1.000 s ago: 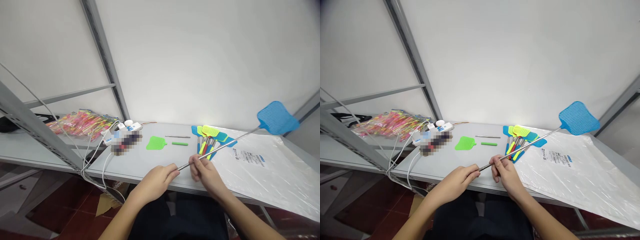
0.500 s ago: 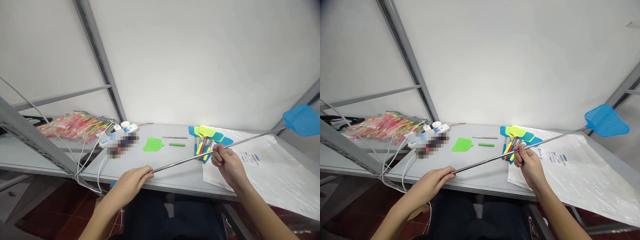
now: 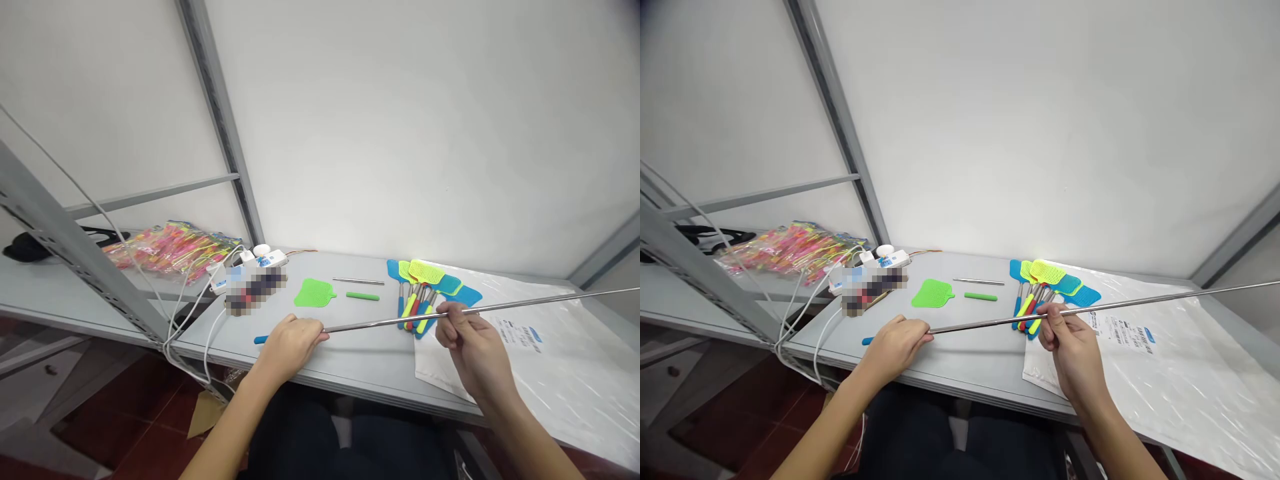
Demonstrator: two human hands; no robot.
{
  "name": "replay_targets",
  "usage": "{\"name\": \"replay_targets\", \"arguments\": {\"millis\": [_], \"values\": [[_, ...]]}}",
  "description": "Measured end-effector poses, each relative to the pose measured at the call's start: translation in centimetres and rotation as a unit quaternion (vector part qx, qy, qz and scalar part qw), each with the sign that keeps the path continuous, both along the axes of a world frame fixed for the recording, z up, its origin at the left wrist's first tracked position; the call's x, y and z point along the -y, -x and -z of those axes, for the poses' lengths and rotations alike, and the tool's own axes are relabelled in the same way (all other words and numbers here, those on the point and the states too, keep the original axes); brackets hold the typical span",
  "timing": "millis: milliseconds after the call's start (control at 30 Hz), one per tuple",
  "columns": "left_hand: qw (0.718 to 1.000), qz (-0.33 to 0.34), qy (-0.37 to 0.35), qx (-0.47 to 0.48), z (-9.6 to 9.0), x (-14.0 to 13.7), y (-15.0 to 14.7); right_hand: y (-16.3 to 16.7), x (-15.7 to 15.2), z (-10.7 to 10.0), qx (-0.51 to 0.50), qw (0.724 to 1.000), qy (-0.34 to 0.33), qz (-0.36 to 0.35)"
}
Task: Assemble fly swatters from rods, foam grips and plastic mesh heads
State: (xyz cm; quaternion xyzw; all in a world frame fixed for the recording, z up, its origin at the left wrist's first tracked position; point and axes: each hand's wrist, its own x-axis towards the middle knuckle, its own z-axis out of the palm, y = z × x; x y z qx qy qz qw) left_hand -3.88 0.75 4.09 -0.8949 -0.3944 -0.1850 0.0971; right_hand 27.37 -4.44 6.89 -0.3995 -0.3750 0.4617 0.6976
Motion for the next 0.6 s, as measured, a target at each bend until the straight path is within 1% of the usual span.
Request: {"name": "replay_targets", "arguments": {"millis": [100, 167, 200, 267, 333, 400, 500, 567, 600], "values": [[0.999, -0.023, -0.025, 0.003, -0.1, -0.1, 1.2, -0.2, -0.3, 0.1, -0.016, 1.0, 0.001, -0.008], [0.998, -0.048, -0.033, 0.015, 0.0, -0.2, 2.3, -0.6, -0.6, 0.4, -0.032, 0.999, -0.005, 0.011], [0.998, -0.058, -0.025, 0.03, 0.1, -0.2, 2.8, -1.0, -0.7, 0.6, -0.038, 0.999, -0.007, 0.025], [0.993, -0.069, 0.024, 0.097, 0.3, -0.4, 3.9, -1.9, -1.0, 0.7, -0.045, 0.998, 0.003, 0.04], [0.978, -0.073, 0.08, 0.178, 0.4, -0.5, 4.7, -2.8, -1.5, 0.7, -0.057, 0.997, 0.014, 0.043], [0.962, -0.081, 0.108, 0.239, 0.5, -0.8, 5.1, -3.8, -2.2, 0.3, -0.077, 0.994, -0.005, 0.075], [0.938, -0.114, 0.106, 0.309, 0.3, -1.4, 4.9, -4.8, -3.7, -0.9, -0.118, 0.979, -0.071, 0.148], [0.91, -0.141, 0.102, 0.377, 0.2, -2.2, 4.2, -4.8, -4.8, -1.7, -0.146, 0.973, -0.098, 0.148], [0.891, -0.157, 0.098, 0.415, 0.2, -2.6, 3.8, -4.5, -5.2, -2.1, -0.156, 0.972, -0.106, 0.14]]}}
